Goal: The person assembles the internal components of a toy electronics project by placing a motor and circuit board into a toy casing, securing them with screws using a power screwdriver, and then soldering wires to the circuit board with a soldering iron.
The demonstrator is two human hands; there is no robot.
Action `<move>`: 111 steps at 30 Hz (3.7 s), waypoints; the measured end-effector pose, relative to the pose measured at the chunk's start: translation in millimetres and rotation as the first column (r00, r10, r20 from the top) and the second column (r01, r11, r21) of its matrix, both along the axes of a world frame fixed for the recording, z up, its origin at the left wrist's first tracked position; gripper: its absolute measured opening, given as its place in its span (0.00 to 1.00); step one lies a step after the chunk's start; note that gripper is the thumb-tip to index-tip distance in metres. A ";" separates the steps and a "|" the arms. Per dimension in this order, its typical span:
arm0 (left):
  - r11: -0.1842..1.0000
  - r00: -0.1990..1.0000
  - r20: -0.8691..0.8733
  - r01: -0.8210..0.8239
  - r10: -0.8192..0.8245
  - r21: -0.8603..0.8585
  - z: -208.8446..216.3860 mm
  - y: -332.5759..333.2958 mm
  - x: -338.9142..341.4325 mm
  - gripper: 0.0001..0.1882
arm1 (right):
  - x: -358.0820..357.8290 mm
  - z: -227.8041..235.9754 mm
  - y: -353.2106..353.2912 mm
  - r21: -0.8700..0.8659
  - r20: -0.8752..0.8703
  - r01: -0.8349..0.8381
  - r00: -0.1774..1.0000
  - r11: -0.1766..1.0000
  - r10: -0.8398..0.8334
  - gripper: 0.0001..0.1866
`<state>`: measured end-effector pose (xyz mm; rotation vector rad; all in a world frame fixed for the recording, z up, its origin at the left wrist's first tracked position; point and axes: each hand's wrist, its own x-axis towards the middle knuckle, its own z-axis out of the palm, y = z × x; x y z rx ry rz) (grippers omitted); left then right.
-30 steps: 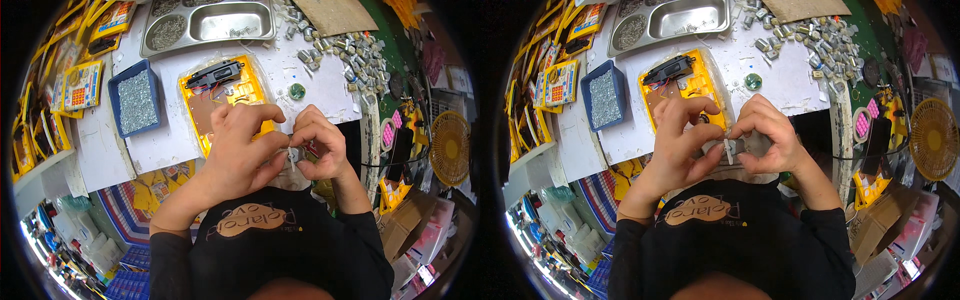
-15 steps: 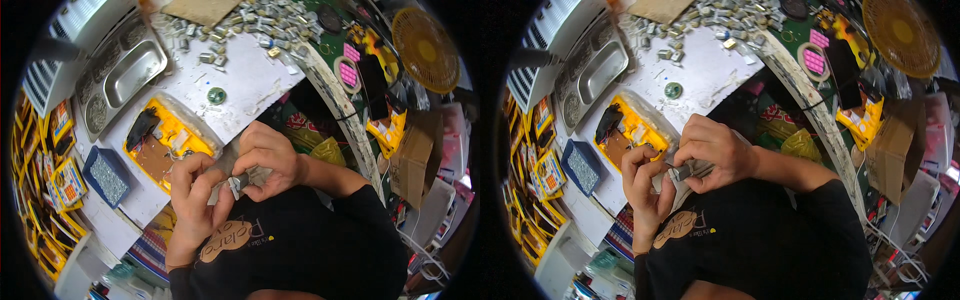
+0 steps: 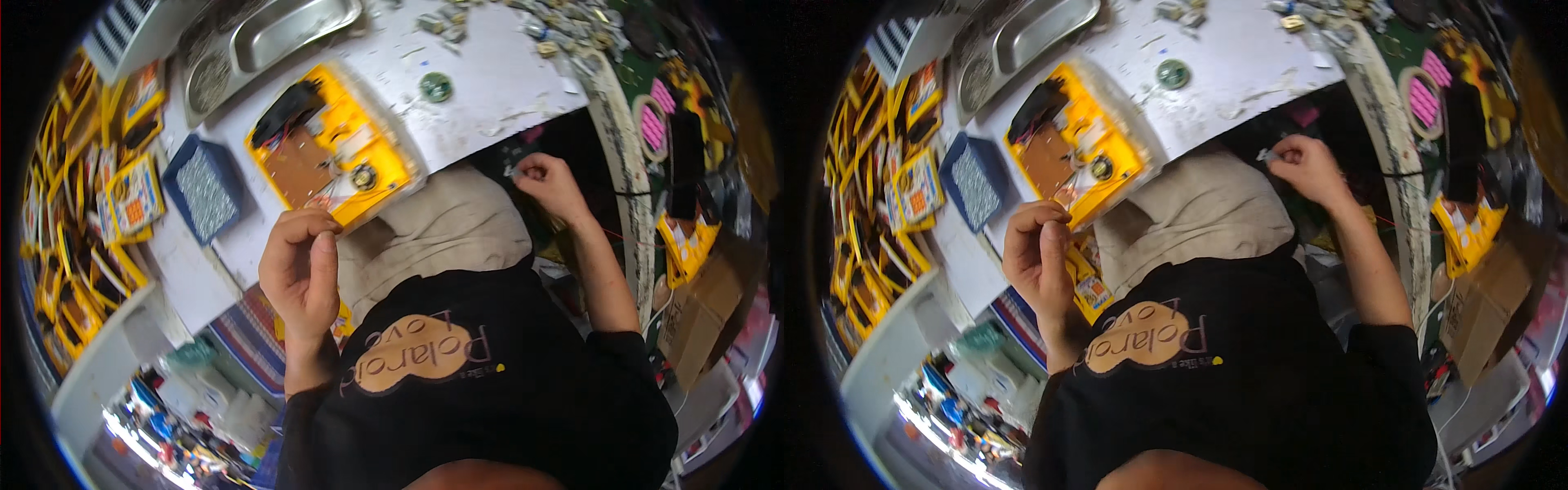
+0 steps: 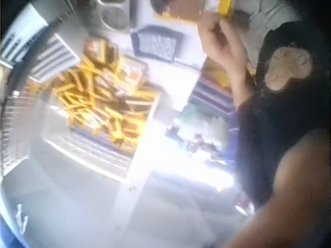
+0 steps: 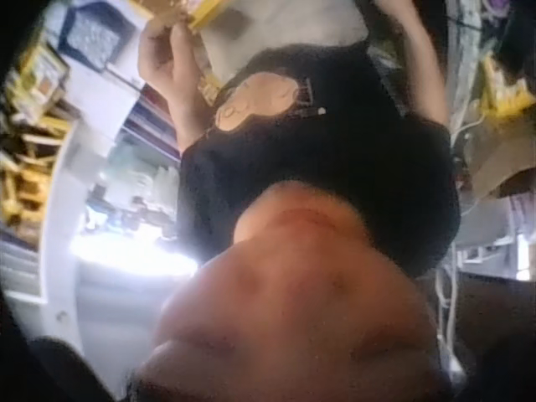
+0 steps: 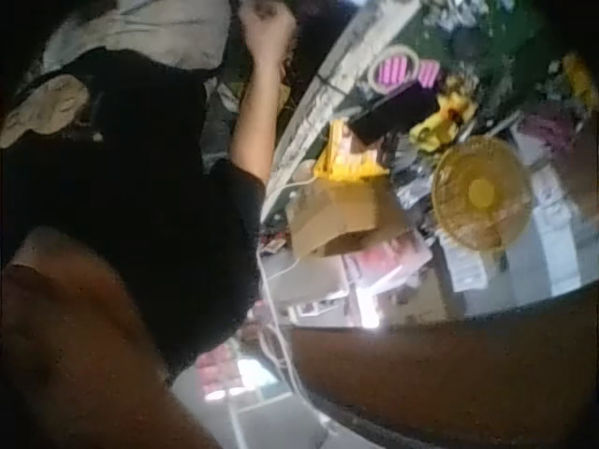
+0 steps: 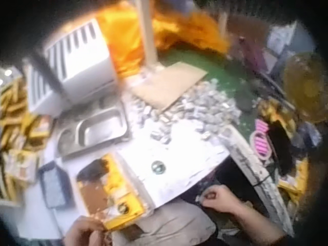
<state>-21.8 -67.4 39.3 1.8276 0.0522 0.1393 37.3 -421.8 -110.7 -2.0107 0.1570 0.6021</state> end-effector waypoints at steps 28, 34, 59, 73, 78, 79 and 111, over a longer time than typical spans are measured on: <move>0.395 0.766 -0.252 0.547 -0.591 0.738 -118.5 -99.1 4.9 0.05 | 34.7 110.8 29.8 -0.156 0.387 -0.387 0.823 0.909 0.416 0.16; 0.405 0.748 -0.314 0.604 -0.584 0.686 -101.6 -90.1 11.7 0.05 | 132.7 137.5 56.1 -0.165 0.576 -0.133 0.791 0.977 0.205 0.12; 0.980 0.996 0.028 0.086 -0.082 -0.182 1.4 -9.8 69.8 0.05 | 94.7 163.0 127.2 0.129 0.564 -0.618 0.689 0.776 0.455 0.16; 0.942 0.945 0.154 0.252 -0.289 0.222 1.8 -26.8 41.4 0.12 | 36.5 142.9 94.7 0.523 0.074 -0.219 0.974 0.824 0.213 0.24; 0.940 0.978 0.115 0.131 -0.175 0.316 6.4 -5.6 27.7 0.10 | 106.8 123.3 72.1 0.268 0.177 -0.251 0.962 0.930 0.209 0.23; 0.976 0.990 0.083 0.098 -0.116 0.196 1.2 -2.5 23.8 0.09 | 116.9 118.7 74.5 0.268 0.175 -0.253 0.962 0.930 0.212 0.23; 0.864 0.988 -0.074 0.083 -0.137 -0.497 -17.1 -14.0 10.9 0.17 | 37.5 129.7 141.9 0.847 -0.483 0.274 0.754 0.456 0.445 0.27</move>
